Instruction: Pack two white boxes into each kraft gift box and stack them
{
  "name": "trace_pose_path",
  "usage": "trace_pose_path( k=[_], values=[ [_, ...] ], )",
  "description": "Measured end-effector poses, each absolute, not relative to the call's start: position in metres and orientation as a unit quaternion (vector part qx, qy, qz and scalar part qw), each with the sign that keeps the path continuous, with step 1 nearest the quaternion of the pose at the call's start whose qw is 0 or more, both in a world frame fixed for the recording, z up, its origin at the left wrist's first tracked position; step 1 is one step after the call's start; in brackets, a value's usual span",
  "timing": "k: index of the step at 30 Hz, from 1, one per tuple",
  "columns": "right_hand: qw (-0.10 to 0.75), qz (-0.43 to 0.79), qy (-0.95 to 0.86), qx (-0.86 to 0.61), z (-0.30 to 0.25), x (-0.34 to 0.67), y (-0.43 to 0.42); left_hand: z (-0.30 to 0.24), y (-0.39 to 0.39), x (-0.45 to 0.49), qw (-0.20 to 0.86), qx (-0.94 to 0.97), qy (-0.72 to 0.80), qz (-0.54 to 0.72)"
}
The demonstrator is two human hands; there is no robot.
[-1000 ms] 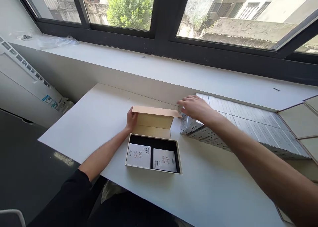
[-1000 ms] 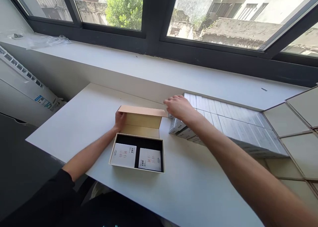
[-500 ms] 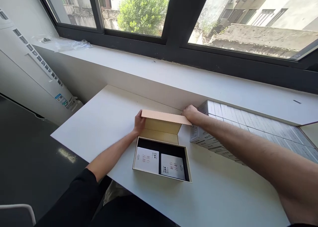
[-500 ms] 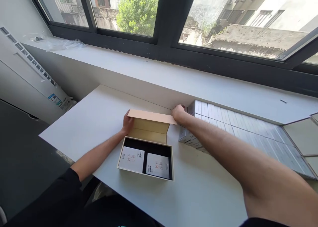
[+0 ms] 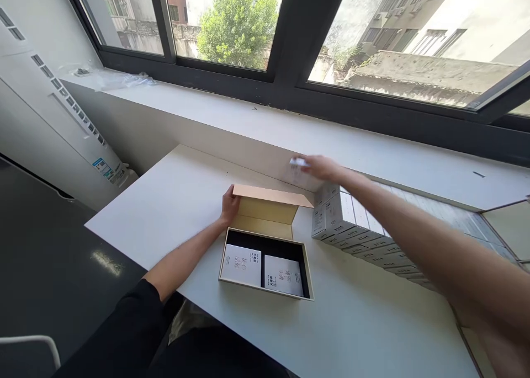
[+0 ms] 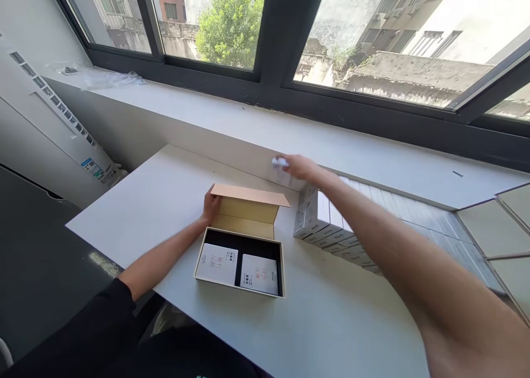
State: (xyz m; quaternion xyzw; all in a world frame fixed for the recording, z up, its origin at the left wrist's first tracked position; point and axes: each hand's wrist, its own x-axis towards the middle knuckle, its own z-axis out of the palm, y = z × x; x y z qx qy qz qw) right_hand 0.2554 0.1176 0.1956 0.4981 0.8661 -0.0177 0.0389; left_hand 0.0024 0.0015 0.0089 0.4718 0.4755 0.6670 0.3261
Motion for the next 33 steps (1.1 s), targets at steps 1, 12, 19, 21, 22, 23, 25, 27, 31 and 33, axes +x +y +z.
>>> trace_pose_path(
  k=[1, 12, 19, 21, 22, 23, 25, 27, 31, 33],
  values=[
    [0.01, -0.046, 0.861, 0.506, 0.21, 0.256, 0.119, 0.009, 0.002, 0.002, 0.328, 0.472, 0.475, 0.667],
    [-0.129, -0.361, 0.817, 0.431, 0.249, 0.27, 0.0, 0.01, 0.001, 0.001, 0.326, 0.461, 0.479, 0.673],
    [0.106, -0.303, 0.901, 0.291, 0.201, 0.226, -0.078, 0.011, 0.0, -0.002, 0.31, 0.469, 0.484, 0.67],
    [0.13, -0.287, 0.909, 0.273, 0.183, 0.216, -0.088, 0.011, 0.0, -0.002, 0.313, 0.47, 0.483, 0.669],
    [0.136, -0.278, 0.912, 0.27, 0.174, 0.213, -0.09, 0.012, -0.001, -0.002, 0.316, 0.471, 0.482, 0.668],
    [0.138, -0.269, 0.915, 0.267, 0.166, 0.212, -0.091, 0.012, -0.001, -0.002, 0.318, 0.471, 0.481, 0.667],
    [0.134, -0.263, 0.917, 0.268, 0.151, 0.214, -0.09, 0.012, -0.001, -0.002, 0.322, 0.469, 0.482, 0.667],
    [0.124, -0.267, 0.914, 0.279, 0.137, 0.219, -0.09, 0.012, -0.001, -0.001, 0.321, 0.465, 0.485, 0.667],
    [0.099, -0.263, 0.919, 0.276, 0.12, 0.228, -0.099, 0.011, 0.001, -0.001, 0.315, 0.464, 0.487, 0.669],
    [0.083, -0.23, 0.936, 0.253, 0.116, 0.229, -0.108, 0.01, 0.002, -0.001, 0.315, 0.466, 0.487, 0.668]
  ],
)
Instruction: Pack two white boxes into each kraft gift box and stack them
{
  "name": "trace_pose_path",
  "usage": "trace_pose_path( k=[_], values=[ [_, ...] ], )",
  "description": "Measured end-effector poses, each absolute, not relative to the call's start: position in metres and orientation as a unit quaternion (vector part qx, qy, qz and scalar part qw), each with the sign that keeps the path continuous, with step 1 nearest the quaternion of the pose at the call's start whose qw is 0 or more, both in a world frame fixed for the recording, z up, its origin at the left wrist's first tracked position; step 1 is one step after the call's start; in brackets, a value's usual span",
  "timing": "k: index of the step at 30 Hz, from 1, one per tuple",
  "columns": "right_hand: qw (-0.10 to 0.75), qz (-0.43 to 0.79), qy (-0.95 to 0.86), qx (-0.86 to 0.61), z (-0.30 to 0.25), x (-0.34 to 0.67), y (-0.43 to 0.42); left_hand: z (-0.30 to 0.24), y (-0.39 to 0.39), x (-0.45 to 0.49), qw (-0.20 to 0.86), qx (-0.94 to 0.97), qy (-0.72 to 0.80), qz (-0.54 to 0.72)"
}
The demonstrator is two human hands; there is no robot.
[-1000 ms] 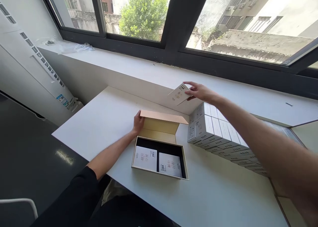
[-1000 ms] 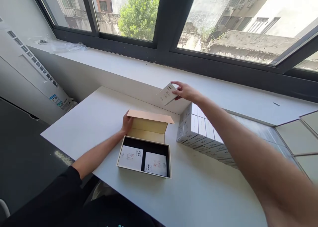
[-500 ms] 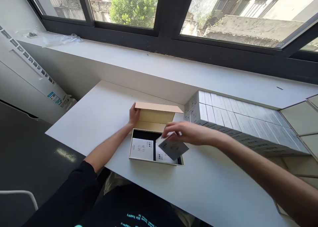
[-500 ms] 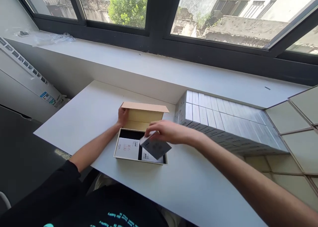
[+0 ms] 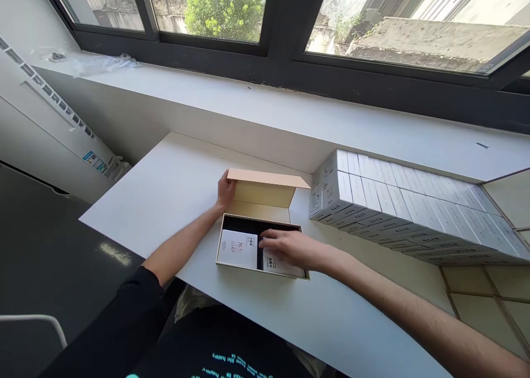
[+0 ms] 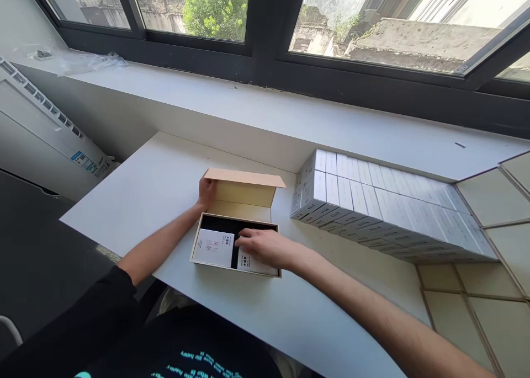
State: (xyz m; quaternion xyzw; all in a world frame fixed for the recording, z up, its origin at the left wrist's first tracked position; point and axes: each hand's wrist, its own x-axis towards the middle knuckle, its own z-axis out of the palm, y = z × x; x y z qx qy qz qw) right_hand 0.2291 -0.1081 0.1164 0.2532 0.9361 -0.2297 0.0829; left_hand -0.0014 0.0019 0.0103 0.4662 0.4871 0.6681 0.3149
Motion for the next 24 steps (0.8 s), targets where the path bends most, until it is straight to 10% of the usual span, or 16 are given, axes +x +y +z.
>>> trace_pose_path(
  k=[14, 24],
  values=[
    [0.026, -0.154, 0.957, 0.246, 0.1, 0.227, -0.129, 0.008, 0.002, -0.001, 0.322, 0.462, 0.486, 0.668],
    [-0.232, -0.147, 0.919, 0.282, 0.105, 0.259, -0.129, 0.012, -0.002, 0.0, 0.317, 0.472, 0.5, 0.653]
  ],
)
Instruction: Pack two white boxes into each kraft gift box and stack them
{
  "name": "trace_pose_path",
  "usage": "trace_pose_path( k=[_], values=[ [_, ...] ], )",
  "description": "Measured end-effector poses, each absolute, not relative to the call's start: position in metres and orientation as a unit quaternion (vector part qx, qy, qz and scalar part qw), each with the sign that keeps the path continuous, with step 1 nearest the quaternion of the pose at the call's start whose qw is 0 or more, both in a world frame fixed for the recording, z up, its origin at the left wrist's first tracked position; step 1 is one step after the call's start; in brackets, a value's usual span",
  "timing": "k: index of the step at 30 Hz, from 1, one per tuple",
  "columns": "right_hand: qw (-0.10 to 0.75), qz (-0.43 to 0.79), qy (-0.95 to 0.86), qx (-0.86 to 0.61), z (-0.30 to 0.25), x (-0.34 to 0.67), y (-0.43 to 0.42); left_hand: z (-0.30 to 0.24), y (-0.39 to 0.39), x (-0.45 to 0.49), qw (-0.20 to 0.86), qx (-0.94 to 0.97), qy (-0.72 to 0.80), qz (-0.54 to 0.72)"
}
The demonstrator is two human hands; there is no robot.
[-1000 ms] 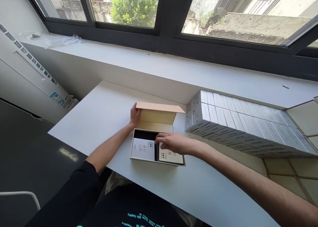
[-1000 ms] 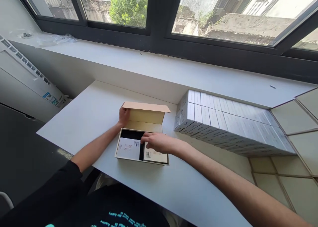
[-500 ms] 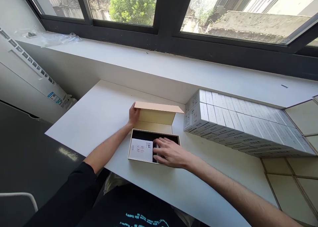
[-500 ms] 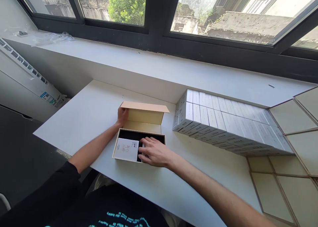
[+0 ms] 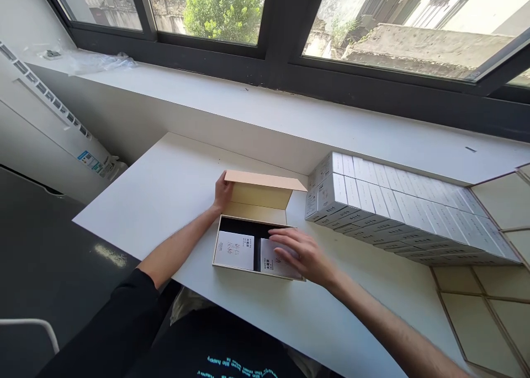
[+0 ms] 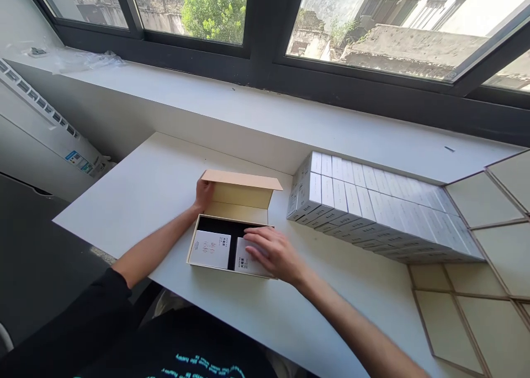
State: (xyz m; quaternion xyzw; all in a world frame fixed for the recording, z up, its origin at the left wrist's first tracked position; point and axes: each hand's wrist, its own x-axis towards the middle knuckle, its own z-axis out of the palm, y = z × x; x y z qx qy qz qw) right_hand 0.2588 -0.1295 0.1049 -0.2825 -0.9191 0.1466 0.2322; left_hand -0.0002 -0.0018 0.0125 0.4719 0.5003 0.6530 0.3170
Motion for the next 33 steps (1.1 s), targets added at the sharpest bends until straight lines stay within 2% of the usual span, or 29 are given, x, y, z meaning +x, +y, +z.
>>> trace_pose_path(
  k=[6, 9, 12, 15, 17, 24, 28, 33],
  values=[
    [0.471, 0.22, -0.703, -0.486, 0.083, 0.269, -0.166, 0.019, -0.007, -0.004, 0.365, 0.471, 0.462, 0.657],
    [0.513, 0.356, -0.564, -0.54, 0.05, 0.27, -0.19, 0.038, -0.017, -0.013, 0.403, 0.478, 0.444, 0.642],
    [0.531, 0.481, -0.467, -0.518, 0.027, 0.278, -0.201, 0.067, -0.042, -0.025, 0.432, 0.505, 0.423, 0.616],
    [0.53, 0.506, -0.458, -0.504, 0.02, 0.29, -0.202, 0.096, -0.081, -0.034, 0.493, 0.617, 0.345, 0.507],
    [0.515, 0.502, -0.478, -0.504, 0.021, 0.295, -0.202, 0.109, -0.108, -0.034, 0.492, 0.714, 0.3, 0.398],
    [0.38, 0.457, -0.596, -0.54, 0.026, 0.291, -0.2, 0.1, -0.152, -0.009, 0.217, 0.91, 0.323, 0.144],
    [0.385, 0.435, -0.611, -0.537, 0.024, 0.286, -0.184, 0.083, -0.155, -0.017, 0.147, 0.911, 0.378, 0.07],
    [0.382, 0.429, -0.61, -0.546, 0.013, 0.282, -0.178, 0.072, -0.135, -0.058, 0.092, 0.842, 0.53, 0.044]
  ],
)
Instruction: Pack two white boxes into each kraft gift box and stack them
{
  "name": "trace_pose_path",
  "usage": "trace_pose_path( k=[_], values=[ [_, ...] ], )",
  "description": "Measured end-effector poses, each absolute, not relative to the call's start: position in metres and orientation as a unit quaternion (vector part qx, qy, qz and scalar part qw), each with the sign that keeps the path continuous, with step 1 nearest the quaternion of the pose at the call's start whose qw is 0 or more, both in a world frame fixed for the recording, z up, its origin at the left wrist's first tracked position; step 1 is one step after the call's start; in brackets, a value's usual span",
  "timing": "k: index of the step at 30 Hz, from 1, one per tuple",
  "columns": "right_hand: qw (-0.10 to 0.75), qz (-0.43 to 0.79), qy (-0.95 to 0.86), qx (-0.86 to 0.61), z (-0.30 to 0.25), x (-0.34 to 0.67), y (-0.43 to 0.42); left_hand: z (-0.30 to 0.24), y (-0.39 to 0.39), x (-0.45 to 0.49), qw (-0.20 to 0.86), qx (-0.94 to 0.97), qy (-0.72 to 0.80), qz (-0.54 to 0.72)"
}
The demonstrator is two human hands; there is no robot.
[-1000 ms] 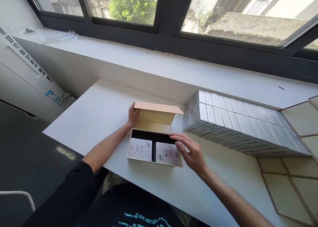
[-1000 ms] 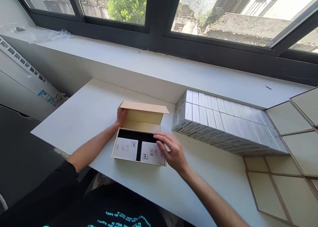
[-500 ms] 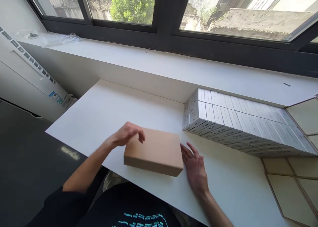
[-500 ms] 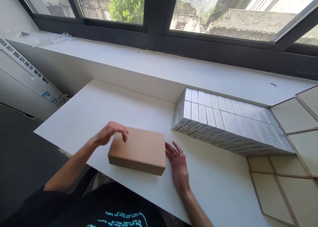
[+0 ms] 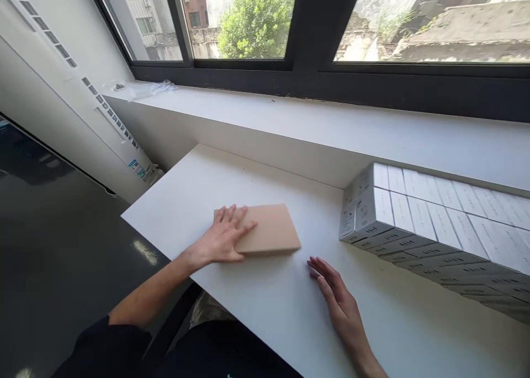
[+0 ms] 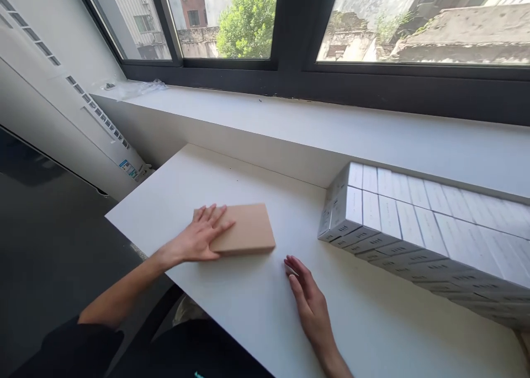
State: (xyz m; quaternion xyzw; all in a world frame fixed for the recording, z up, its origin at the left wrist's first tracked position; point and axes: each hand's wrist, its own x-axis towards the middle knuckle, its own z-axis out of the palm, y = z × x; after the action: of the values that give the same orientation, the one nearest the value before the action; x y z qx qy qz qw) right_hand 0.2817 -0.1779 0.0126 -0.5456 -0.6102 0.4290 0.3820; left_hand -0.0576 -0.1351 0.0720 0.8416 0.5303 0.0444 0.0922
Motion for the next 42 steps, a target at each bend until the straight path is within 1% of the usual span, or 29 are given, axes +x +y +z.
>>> trace_pose_path(
  k=[3, 6, 10, 15, 20, 23, 26, 27, 29, 32, 34, 36, 39, 42],
  values=[
    [0.36, 0.41, -0.629, -0.554, 0.009, 0.283, -0.179, 0.07, -0.099, -0.095, 0.062, 0.76, 0.647, 0.027],
    [0.343, 0.37, -0.658, -0.558, 0.008, 0.284, -0.177, 0.075, -0.046, -0.14, 0.064, 0.659, 0.749, 0.012],
    [0.347, 0.328, -0.688, -0.546, 0.009, 0.284, -0.177, 0.087, 0.03, -0.195, 0.055, 0.548, 0.833, 0.063],
    [0.343, 0.313, -0.704, -0.538, 0.014, 0.28, -0.181, 0.092, 0.085, -0.23, 0.043, 0.507, 0.849, 0.141],
    [0.344, 0.323, -0.695, -0.542, 0.018, 0.278, -0.182, 0.086, 0.088, -0.239, 0.017, 0.541, 0.82, 0.186],
    [0.346, 0.328, -0.689, -0.547, 0.019, 0.278, -0.183, 0.081, 0.075, -0.222, -0.046, 0.583, 0.775, 0.239],
    [0.346, 0.325, -0.691, -0.545, 0.021, 0.275, -0.185, 0.066, 0.059, -0.17, -0.096, 0.635, 0.712, 0.284],
    [0.347, 0.321, -0.693, -0.544, 0.021, 0.274, -0.187, 0.057, 0.054, -0.145, -0.087, 0.657, 0.691, 0.289],
    [0.345, 0.308, -0.702, -0.542, 0.022, 0.272, -0.191, 0.036, 0.041, -0.091, -0.029, 0.7, 0.657, 0.278],
    [0.3, 0.281, -0.735, -0.54, 0.03, 0.278, -0.202, 0.006, 0.02, -0.021, 0.069, 0.807, 0.549, 0.205],
    [0.27, 0.235, -0.759, -0.544, 0.048, 0.293, -0.212, -0.007, 0.01, 0.003, 0.094, 0.854, 0.479, 0.179],
    [0.28, 0.148, -0.769, -0.555, 0.079, 0.318, -0.222, -0.013, 0.004, 0.009, 0.102, 0.872, 0.442, 0.185],
    [0.332, -0.061, -0.744, -0.577, 0.154, 0.372, -0.231, -0.017, 0.002, 0.003, 0.119, 0.871, 0.427, 0.212],
    [0.338, -0.305, -0.65, -0.608, 0.248, 0.435, -0.221, -0.019, 0.002, -0.002, 0.128, 0.863, 0.429, 0.234]
  ],
)
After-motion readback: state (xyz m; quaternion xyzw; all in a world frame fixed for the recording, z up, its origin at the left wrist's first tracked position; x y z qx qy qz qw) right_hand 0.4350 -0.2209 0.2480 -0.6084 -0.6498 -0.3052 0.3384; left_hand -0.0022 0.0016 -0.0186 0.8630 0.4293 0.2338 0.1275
